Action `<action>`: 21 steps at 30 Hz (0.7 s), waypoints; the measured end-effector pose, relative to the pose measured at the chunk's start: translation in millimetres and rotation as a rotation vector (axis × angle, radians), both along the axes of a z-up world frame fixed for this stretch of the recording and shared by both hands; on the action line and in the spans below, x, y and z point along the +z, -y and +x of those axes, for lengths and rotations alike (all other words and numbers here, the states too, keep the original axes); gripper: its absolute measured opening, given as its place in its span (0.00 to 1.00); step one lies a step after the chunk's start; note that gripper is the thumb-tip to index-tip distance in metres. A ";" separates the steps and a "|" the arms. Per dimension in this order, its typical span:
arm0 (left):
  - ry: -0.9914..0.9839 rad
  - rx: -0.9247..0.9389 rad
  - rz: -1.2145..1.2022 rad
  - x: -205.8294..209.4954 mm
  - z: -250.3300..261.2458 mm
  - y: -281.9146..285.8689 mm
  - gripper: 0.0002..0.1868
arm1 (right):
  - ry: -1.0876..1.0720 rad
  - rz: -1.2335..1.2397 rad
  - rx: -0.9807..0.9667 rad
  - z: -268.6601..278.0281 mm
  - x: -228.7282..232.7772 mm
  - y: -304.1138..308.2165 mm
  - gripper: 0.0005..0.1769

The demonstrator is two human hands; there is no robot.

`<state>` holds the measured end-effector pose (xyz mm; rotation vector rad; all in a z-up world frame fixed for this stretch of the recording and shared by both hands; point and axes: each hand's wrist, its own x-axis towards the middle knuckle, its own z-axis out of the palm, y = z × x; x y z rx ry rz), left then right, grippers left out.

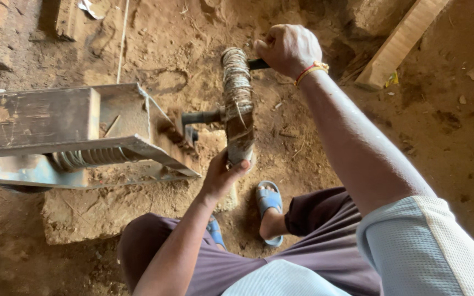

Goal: The person rotates a wooden handle to wind a rope onto the metal shaft of a workshop machine.

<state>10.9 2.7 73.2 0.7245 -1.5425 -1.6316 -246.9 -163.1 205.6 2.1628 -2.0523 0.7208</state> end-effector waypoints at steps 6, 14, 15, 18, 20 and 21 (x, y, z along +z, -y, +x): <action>0.047 0.057 0.084 -1.8 -5.0 2.2 0.35 | 0.037 0.015 0.008 -0.6 -1.6 10.6 0.19; 0.096 0.084 0.167 2.3 -3.9 5.5 0.41 | 0.000 0.054 -0.010 -2.9 -8.4 22.4 0.20; 0.088 0.043 0.164 2.4 -1.6 6.4 0.43 | 0.004 0.056 -0.012 -3.3 -9.6 23.1 0.20; 0.128 -0.066 0.080 3.1 9.4 13.8 0.48 | 0.018 0.037 -0.009 -4.0 -12.8 24.9 0.20; 0.238 -0.122 -0.068 2.4 16.2 17.7 0.52 | 0.027 -0.004 0.008 -4.8 -15.3 24.3 0.19; 0.341 -0.121 -0.109 0.3 15.1 17.1 0.48 | 0.022 0.015 -0.004 -5.0 -15.8 25.1 0.19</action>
